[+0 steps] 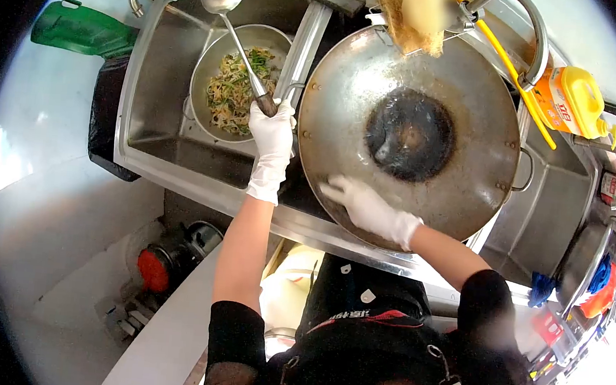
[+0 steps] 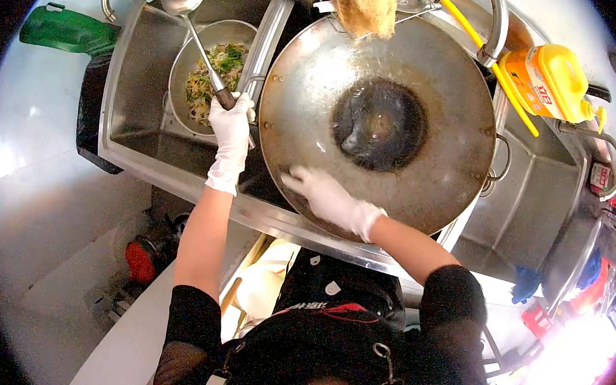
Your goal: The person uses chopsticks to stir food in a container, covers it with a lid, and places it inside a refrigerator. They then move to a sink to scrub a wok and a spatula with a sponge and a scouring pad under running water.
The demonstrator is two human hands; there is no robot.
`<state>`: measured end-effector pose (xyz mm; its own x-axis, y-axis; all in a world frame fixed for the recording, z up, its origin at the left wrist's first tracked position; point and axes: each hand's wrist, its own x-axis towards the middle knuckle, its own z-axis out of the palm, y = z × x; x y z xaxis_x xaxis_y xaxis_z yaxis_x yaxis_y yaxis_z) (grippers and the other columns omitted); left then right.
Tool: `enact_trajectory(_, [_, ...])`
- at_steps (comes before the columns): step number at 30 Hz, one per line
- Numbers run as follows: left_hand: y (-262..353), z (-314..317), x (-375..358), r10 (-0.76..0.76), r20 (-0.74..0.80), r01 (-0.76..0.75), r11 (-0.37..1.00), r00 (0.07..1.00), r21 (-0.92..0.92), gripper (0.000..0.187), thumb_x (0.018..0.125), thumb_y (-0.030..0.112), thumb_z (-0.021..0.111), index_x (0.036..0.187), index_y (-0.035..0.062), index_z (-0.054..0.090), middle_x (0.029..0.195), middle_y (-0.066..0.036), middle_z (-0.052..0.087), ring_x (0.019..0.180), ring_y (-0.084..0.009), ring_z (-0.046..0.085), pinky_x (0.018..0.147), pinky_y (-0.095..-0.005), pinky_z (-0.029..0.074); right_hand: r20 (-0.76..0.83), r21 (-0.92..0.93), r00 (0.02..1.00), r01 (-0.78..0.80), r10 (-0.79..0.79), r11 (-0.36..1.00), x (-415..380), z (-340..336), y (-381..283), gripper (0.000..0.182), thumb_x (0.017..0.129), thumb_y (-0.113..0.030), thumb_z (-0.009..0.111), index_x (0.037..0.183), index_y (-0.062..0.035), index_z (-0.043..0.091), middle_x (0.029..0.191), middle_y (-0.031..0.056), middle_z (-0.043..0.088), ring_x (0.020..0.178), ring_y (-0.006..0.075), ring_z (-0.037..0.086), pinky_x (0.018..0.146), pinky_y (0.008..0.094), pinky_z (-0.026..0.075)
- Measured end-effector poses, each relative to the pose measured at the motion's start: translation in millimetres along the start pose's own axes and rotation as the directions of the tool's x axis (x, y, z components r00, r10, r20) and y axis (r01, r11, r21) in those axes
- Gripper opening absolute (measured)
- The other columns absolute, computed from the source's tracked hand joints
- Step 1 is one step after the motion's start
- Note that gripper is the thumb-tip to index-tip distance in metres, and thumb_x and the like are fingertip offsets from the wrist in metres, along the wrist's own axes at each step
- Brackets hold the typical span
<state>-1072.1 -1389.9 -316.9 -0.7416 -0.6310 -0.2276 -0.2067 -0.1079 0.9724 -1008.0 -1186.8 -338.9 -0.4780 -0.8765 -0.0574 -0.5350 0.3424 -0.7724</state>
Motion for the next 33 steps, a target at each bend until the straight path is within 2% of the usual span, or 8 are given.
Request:
enact_trajectory(12, [-2.3,1.8,1.0,-0.003,-0.036,0.003,1.0,0.999,0.021,0.017,0.083,0.0,0.062,0.09,0.0025,0.047,0.067,-0.005,0.056,0.046,-0.0101,0.05,0.041,-0.023,0.042,-0.062,0.036,0.994,-0.091,0.093,0.995,15.7,-6.8,4.3,0.057,0.066,0.009,0.051,0.12,-0.0055,0.055,0.115,0.0154,0.051,0.103,0.0353,0.052,0.089,0.0413,0.044])
enact_trajectory(17, [1.8,2.9,0.6,-0.029,-0.028,0.029,1.0,0.999,0.005,0.017,0.083,-0.001,0.061,0.091,0.0023,0.047,0.068,-0.005,0.056,0.047,-0.0098,0.05,0.043,-0.0223,0.043,0.103,-0.242,0.979,-0.145,0.174,0.959,-85.1,-37.5,35.2,0.047,0.067,0.003,0.055,0.112,-0.0116,0.062,0.103,0.0103,0.058,0.094,0.031,0.058,0.083,0.0399,0.047])
enact_trajectory(19, [2.9,3.2,1.4,-0.026,-0.029,0.026,1.0,0.999,0.017,0.017,0.083,-0.001,0.061,0.092,0.0023,0.046,0.068,-0.005,0.056,0.047,-0.0097,0.05,0.043,-0.0221,0.042,0.086,-0.693,0.878,-0.288,0.472,0.661,-95.9,-66.4,82.4,0.037,0.075,-0.005,0.054,0.112,-0.0092,0.058,0.107,0.0125,0.057,0.094,0.0245,0.059,0.078,0.0375,0.048])
enact_trajectory(21, [1.5,3.1,1.1,-0.024,-0.03,0.025,0.999,0.999,0.039,0.018,0.083,0.0,0.061,0.093,0.0022,0.046,0.068,-0.005,0.056,0.047,-0.0096,0.05,0.042,-0.0217,0.041,-0.193,-0.944,0.945,-0.252,0.265,0.211,-77.2,-78.3,135.2,0.05,0.08,-0.007,0.05,0.129,-0.0017,0.042,0.121,0.0146,0.048,0.1,0.0247,0.054,0.083,0.0346,0.045])
enact_trajectory(23, [4.5,3.9,0.8,-0.029,-0.024,0.03,0.999,0.999,0.038,0.018,0.083,0.0,0.061,0.093,0.0021,0.046,0.067,-0.005,0.056,0.046,-0.0096,0.05,0.042,-0.0217,0.041,-0.275,-0.694,0.876,-0.466,0.396,0.55,-34.6,-83.0,158.7,0.054,0.08,-0.003,0.047,0.133,-0.0004,0.038,0.123,0.0195,0.046,0.103,0.0296,0.052,0.086,0.0381,0.044])
enact_trajectory(25, [8.3,4.0,-0.7,-0.046,-0.021,0.047,0.998,0.999,0.05,0.019,0.083,0.001,0.061,0.094,0.0019,0.046,0.066,-0.005,0.056,0.046,-0.0097,0.05,0.041,-0.0217,0.04,-0.437,-0.702,0.871,-0.485,0.223,0.521,-3.2,-49.3,165.6,0.058,0.076,-0.001,0.049,0.132,-0.001,0.036,0.122,0.0232,0.046,0.1,0.0329,0.052,0.085,0.0416,0.043])
enact_trajectory(30, [2.8,1.4,1.7,-0.021,0.014,0.021,0.999,1.0,0.042,0.018,0.084,0.001,0.061,0.093,0.0011,0.046,0.069,-0.006,0.057,0.047,-0.01,0.051,0.043,-0.0224,0.042,-0.444,-0.269,0.823,-0.5,0.355,0.824,32.8,12.2,68.0,0.063,0.066,0.0,0.052,0.128,0.0043,0.04,0.114,0.0255,0.046,0.097,0.0362,0.05,0.082,0.0423,0.044])
enact_trajectory(33, [0.5,1.7,3.3,-0.01,0.011,0.009,1.0,1.0,0.025,0.02,0.082,0.0,0.062,0.093,0.0013,0.046,0.068,-0.005,0.057,0.047,-0.0107,0.051,0.043,-0.0232,0.041,-0.368,-0.017,0.79,-0.533,0.49,0.846,30.7,31.7,7.5,0.054,0.068,0.001,0.05,0.121,0.0082,0.043,0.105,0.0279,0.047,0.09,0.0405,0.056,0.077,0.0447,0.048])
